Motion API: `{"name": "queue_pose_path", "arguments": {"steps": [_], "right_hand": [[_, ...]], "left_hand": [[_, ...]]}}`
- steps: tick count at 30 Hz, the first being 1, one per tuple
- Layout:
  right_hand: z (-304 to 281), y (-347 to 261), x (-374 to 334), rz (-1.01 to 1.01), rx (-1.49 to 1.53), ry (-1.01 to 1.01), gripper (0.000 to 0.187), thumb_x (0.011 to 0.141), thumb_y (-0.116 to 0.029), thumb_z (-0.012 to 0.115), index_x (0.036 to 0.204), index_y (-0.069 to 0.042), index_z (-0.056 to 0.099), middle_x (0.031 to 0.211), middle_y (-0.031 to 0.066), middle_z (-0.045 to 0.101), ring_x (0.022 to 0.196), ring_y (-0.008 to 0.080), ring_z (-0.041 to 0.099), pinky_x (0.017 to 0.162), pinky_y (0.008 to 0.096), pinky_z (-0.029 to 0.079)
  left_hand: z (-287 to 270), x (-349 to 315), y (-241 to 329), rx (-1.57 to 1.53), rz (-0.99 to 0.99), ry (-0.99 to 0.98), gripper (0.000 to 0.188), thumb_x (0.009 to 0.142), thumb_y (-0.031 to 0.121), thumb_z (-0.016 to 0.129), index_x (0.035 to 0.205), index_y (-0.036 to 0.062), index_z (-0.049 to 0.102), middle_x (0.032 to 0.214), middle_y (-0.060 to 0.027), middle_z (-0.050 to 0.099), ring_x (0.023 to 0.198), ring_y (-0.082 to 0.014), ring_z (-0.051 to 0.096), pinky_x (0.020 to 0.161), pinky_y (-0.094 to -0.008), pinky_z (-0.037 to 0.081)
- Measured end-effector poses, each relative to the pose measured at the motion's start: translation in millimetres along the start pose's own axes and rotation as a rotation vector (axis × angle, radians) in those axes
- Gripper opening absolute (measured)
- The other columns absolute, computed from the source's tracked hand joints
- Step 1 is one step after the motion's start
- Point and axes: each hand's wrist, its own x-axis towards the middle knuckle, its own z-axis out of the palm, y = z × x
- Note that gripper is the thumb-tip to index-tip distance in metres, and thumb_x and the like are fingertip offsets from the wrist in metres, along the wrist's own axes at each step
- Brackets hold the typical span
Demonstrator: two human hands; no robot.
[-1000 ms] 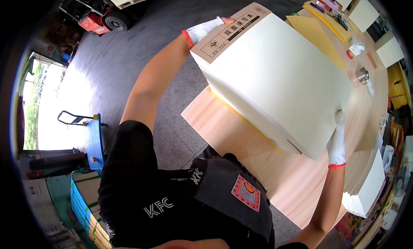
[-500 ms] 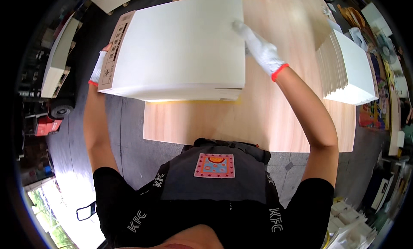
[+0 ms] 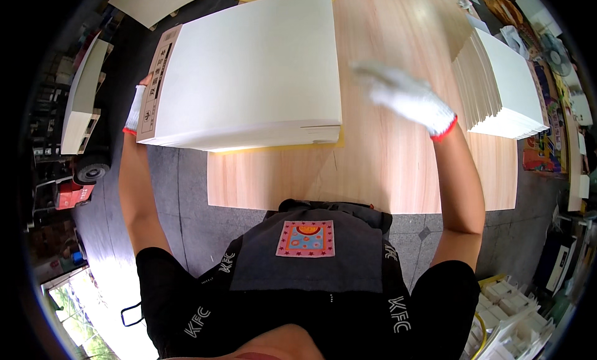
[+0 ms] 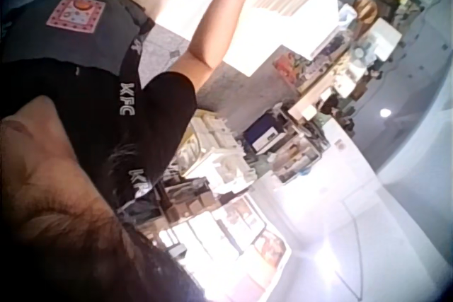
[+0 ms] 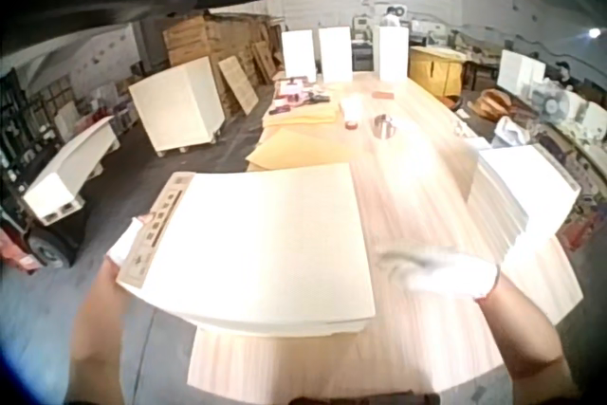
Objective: The person stacks white notebooks on a table, wraps the stack in yellow paper, and secures the bundle with green tape. The person uses scissors to cut the tape and ties a knot to finish the package.
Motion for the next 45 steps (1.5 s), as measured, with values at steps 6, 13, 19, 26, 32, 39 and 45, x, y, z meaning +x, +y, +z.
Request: {"name": "queue_pose_path", "arguments": {"steps": [6,13,19,26,32,39,45], "right_hand": [[79.8,-13.8,-22.5,-0.029,-0.332,0.180,0.075,0.082,-0.027,0.071,0.144,-0.009,0.033,0.124,0.0164,0.059,0.110,0.0286,0.060,0.084,0.0343,0.051],[110.2,-5.5,-22.2,-0.050,-0.295,0.434,0.088,0.075,-0.043,0.074,0.144,-0.014,0.028,0.103,0.0137,0.064,0.092,0.0326,0.062,0.072,0.0398,0.051],[113.3,-3.4,-23.7,-0.027,-0.291,0.420,0.088,0.076,-0.041,0.073,0.146,-0.015,0.026,0.104,0.0139,0.064,0.092,0.0322,0.063,0.072,0.0398,0.050],[95.7,-6.4,-23.9,0.002,-0.238,0.345,0.088,0.075,-0.048,0.074,0.146,-0.018,0.031,0.111,0.0133,0.064,0.096,0.0296,0.063,0.075,0.0359,0.051],[91.4,-6.8,-27.1,0.023,-0.234,0.350,0.084,0.077,-0.050,0.071,0.145,-0.019,0.033,0.117,0.0118,0.062,0.102,0.0276,0.063,0.079,0.0334,0.051],[79.2,3.1,-27.2,-0.129,0.303,0.257,0.072,0.091,-0.027,0.055,0.148,0.000,0.021,0.144,0.0191,0.042,0.132,0.0267,0.042,0.106,0.0334,0.034],[63.1,-30.3,11.8,-0.090,0.363,0.238,0.059,0.097,-0.030,0.047,0.144,0.002,0.031,0.140,0.0140,0.045,0.131,0.0212,0.041,0.107,0.0307,0.031]], "left_hand": [[-3.5,5.2,1.8,0.089,0.052,-0.107,0.037,0.093,0.039,0.055,0.108,0.0059,0.060,0.084,-0.0035,0.068,0.061,-0.0094,0.066,0.055,-0.0216,0.057],[12.4,-1.8,-0.2,0.048,0.021,-0.035,0.036,0.094,0.040,0.055,0.108,0.0065,0.060,0.084,-0.0041,0.068,0.062,-0.0104,0.067,0.054,-0.0232,0.058],[-1.6,3.4,4.6,-0.007,-0.105,-0.095,0.039,0.092,0.041,0.057,0.108,0.0052,0.060,0.086,-0.0050,0.068,0.066,-0.0122,0.068,0.057,-0.0256,0.059],[3.1,-1.5,2.4,-0.078,-0.124,-0.068,0.039,0.090,0.041,0.060,0.106,0.0047,0.059,0.087,-0.0044,0.068,0.066,-0.0125,0.066,0.058,-0.0246,0.057],[-5.9,12.8,3.6,-0.136,-0.238,-0.220,0.034,0.091,0.034,0.060,0.105,0.0032,0.058,0.093,-0.0087,0.068,0.071,-0.0162,0.068,0.061,-0.0282,0.059],[7.0,-17.6,7.8,-0.167,-0.134,-0.161,0.038,0.094,0.026,0.058,0.125,0.0034,0.053,0.108,-0.0110,0.066,0.092,-0.0180,0.067,0.079,-0.0343,0.058],[2.8,-1.2,0.4,0.063,-0.083,-0.095,0.055,0.085,0.041,0.069,0.122,0.0019,0.055,0.108,-0.0110,0.066,0.089,-0.0182,0.066,0.079,-0.0333,0.056]]}}
